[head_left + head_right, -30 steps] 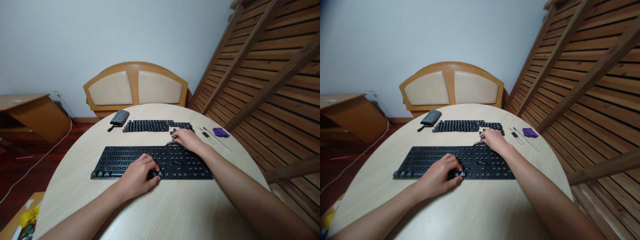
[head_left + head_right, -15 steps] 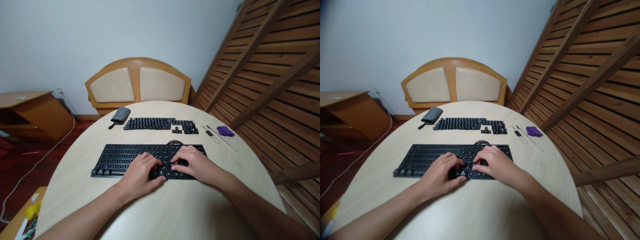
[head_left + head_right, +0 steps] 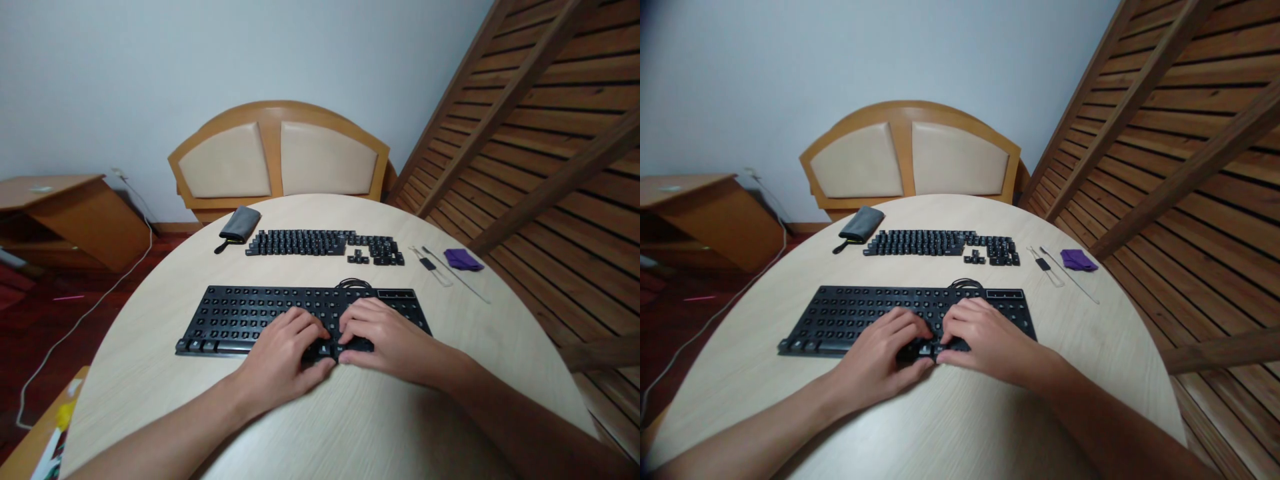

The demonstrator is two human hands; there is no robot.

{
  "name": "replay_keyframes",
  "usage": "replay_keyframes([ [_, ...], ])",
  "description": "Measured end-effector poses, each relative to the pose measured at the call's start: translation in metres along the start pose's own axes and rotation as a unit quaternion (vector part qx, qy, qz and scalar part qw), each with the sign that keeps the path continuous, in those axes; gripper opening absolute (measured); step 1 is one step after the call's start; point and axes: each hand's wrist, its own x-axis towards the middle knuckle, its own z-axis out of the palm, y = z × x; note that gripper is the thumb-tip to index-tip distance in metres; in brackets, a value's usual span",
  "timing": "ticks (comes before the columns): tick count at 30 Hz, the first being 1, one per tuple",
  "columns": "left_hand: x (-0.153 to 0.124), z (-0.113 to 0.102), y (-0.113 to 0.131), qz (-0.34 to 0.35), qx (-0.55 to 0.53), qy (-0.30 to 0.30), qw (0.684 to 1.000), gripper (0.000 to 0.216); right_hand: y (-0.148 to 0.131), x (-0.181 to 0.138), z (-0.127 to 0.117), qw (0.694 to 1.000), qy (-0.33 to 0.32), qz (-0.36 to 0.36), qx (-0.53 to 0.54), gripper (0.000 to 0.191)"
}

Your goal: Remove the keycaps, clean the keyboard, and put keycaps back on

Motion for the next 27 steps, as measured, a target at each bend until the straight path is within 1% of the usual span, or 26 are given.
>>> replay_keyframes([
  [6,-0.0002,-0.0005,0.0007,0.008,0.002,0.000,1.000,0.014,0.0039,-0.0016,-0.0002,1.000,-0.010,0.001,0.007,0.021],
  [13,-0.0014,0.0016,0.0028,0.019,0.005,0.003,1.000,0.017,0.0026,-0.0013,-0.0014,1.000,-0.012,-0.010,0.011,0.019],
  [16,-0.0018,0.0024,0.0027,0.023,0.006,0.001,1.000,0.014,0.0038,-0.0009,-0.0010,1.000,-0.016,-0.015,0.013,0.017],
  [27,-0.0001,0.0015,0.0037,0.019,0.012,-0.003,1.000,0.012,0.0052,-0.0009,-0.0036,0.999,-0.023,-0.028,0.020,0.023],
])
